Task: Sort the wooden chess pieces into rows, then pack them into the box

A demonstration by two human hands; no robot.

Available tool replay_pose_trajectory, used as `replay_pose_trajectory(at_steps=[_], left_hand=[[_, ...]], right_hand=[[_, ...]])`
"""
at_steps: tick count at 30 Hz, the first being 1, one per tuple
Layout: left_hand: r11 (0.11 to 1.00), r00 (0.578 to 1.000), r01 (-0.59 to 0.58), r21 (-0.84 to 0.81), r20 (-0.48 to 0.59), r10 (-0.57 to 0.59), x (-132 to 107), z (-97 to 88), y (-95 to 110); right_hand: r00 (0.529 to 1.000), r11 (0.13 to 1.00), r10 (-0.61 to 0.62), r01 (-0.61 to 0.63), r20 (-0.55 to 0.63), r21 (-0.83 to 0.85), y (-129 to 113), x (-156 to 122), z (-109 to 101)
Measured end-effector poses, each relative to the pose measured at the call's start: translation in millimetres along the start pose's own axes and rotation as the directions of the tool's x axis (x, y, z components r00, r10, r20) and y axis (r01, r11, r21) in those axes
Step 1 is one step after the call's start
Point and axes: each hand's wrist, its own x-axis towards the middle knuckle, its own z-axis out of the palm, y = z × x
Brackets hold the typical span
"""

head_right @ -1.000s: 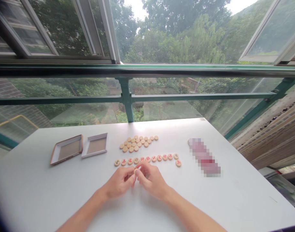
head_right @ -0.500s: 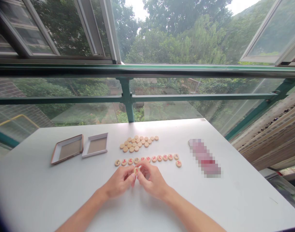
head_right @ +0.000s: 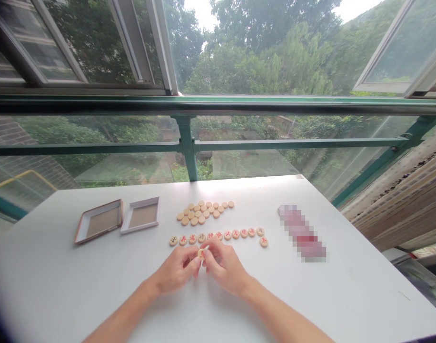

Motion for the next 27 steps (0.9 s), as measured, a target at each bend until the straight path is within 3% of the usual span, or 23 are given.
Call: replay_pose_trajectory(at_steps=[7,27], left_hand=[[1.0,1.0,0.001,-0.031,-0.009,-0.001,2,-0.2,-1],[0.997,0.998,0.017,-0.073,-0.052,-0.021,3,0.3,5]], right_hand=[[0.999,0.995,-0.049,0.049,-0.005,-0.083,-3,0,-1],[0.994,0.995,-0.091,0.094,0.067,-0.036,-12,0,2]])
